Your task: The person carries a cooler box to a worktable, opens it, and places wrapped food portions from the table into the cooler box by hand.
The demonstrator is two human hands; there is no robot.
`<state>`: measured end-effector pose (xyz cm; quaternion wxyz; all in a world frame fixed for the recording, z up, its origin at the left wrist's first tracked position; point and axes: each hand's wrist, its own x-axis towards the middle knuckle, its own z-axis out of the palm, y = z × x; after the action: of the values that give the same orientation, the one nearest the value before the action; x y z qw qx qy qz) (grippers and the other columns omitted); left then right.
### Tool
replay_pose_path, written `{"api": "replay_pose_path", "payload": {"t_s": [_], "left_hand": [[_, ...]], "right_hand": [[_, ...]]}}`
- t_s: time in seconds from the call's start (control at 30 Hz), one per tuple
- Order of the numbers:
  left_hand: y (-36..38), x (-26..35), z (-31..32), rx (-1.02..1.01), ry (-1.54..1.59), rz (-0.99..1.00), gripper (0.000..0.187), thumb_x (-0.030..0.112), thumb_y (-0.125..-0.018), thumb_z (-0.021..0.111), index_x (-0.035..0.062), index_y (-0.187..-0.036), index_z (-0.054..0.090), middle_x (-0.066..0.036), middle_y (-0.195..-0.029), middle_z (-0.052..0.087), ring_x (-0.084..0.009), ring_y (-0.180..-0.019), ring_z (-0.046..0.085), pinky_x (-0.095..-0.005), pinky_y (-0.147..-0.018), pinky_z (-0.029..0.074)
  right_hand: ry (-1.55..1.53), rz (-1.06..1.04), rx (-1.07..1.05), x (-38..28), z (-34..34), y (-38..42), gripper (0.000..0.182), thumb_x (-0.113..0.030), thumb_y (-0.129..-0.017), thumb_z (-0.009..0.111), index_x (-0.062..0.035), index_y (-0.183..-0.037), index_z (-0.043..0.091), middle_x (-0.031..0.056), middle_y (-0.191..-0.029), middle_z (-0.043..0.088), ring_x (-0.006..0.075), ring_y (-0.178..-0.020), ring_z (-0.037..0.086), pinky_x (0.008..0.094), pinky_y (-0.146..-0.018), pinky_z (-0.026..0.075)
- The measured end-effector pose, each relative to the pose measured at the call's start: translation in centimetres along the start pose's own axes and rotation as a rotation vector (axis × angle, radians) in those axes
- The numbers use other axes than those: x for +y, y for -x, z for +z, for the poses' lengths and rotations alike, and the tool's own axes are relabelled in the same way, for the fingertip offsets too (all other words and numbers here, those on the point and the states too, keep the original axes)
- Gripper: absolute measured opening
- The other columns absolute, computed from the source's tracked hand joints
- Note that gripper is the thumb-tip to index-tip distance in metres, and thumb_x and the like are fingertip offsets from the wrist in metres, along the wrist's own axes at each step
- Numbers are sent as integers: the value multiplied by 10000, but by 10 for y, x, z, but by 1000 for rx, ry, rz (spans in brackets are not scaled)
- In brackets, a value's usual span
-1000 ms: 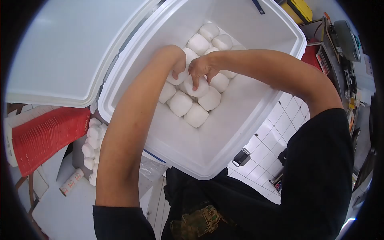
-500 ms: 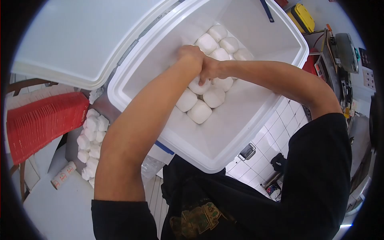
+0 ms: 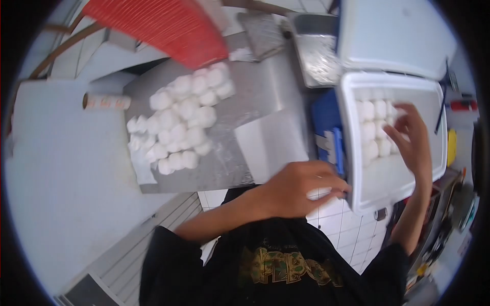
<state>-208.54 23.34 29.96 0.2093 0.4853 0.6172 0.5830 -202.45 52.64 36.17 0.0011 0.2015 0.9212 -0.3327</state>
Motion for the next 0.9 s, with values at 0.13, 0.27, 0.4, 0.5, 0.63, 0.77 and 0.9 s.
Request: {"api": "replay_pose_path", "payload": {"t_s": [0.13,0.27,0.4,0.5,0.63,0.77,0.9], "left_hand": [[183,-86,-84,444,-134,-703,348,155,-894,759,74,-1225,688,-119,-1129,698,-190,-994,686,-298,-797,555],[350,-133,-152,688,-375,-1021,326,231,-858,789,53,-1119,711,-131,-960,717,-243,-844,708,-358,-734,561],[400,-146,-196,925,-333,-1044,306,235,-825,817,55,-1048,708,-117,-845,705,-234,-719,692,-349,-678,542],[411,-153,-209,1106,-342,-1061,315,245,-813,832,40,-1000,683,-88,-776,642,-197,-664,629,-347,-629,510],[408,-170,-175,1529,485,-1212,640,292,-788,877,28,-1232,498,-20,-871,557,-130,-719,525,-306,-618,452],[387,-212,-137,1641,648,-1341,763,339,-776,887,21,-1312,446,-62,-987,569,-167,-790,547,-304,-646,459],[354,-237,-144,1871,721,-1234,813,328,-768,900,-29,-1350,459,-136,-1154,624,-249,-949,634,-379,-797,554]], "right_hand": [[-545,-87,98,-122,73,66,433,-29,-785,836,-26,-1158,616,-32,-782,531,79,-730,550,228,-688,478],[-613,-39,-372,-191,267,26,428,-126,-832,840,-53,-1186,611,2,-868,625,67,-740,563,226,-624,470],[-224,124,-374,-188,490,-5,747,-462,-764,880,2,-1254,559,164,-996,692,253,-935,688,369,-807,556],[-299,345,-153,-200,581,-12,912,-530,-714,889,65,-1289,506,247,-1170,653,323,-1074,667,406,-878,550],[-364,503,-159,-222,595,-20,991,-471,-657,940,106,-1316,476,271,-1245,609,302,-1116,643,372,-885,551],[-529,568,-289,-228,585,-22,792,-360,-606,977,84,-1161,627,187,-1080,695,226,-982,678,337,-837,554],[-457,410,-293,-226,577,-6,529,-263,-613,968,28,-985,729,109,-936,735,167,-868,685,321,-801,552]]}}
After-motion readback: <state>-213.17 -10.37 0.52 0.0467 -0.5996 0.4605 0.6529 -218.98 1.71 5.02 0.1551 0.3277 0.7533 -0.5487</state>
